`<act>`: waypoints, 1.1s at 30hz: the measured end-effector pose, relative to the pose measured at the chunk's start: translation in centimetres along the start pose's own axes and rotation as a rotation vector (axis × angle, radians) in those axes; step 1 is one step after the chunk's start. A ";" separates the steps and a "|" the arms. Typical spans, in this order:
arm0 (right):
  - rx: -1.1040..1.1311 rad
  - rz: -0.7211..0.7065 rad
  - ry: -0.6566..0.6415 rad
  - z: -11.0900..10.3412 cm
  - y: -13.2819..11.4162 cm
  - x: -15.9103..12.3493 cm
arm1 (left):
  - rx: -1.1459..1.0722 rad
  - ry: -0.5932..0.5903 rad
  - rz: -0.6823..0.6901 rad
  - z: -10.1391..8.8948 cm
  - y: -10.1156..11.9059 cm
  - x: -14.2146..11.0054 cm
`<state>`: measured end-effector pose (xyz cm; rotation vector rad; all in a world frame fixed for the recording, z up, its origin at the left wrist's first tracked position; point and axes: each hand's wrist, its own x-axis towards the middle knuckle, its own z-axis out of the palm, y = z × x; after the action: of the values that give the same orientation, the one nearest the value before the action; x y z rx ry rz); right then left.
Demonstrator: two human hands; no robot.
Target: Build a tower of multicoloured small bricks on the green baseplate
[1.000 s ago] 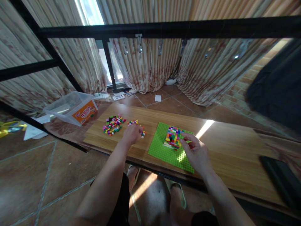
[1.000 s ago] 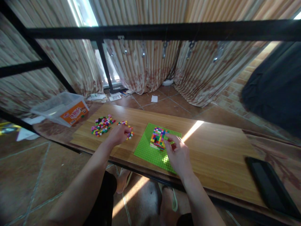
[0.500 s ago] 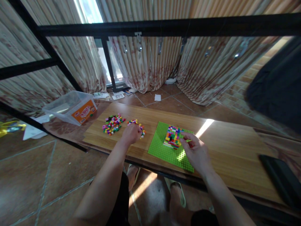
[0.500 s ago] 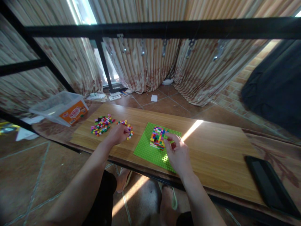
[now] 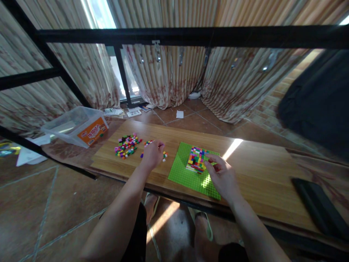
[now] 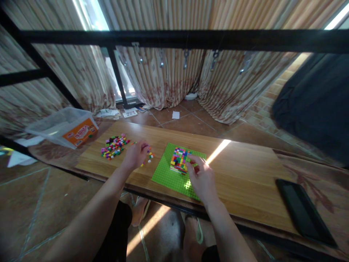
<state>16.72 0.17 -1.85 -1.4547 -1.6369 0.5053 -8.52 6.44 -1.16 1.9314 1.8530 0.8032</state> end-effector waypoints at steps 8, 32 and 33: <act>0.008 -0.040 0.218 -0.3 -1.9 0.3 | -1.037 -0.283 0.022 0.4 3.6 -1.3; 0.196 0.030 0.148 -1.3 -2.4 1.8 | -1.045 -0.035 -0.182 1.6 5.6 -1.2; 0.145 0.007 0.134 -1.3 -2.3 1.7 | -1.006 -0.038 -0.211 1.8 5.3 -1.1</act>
<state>16.48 0.94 1.16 -1.3573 -1.4606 0.5092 -3.18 5.14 0.50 1.0772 1.1949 1.2735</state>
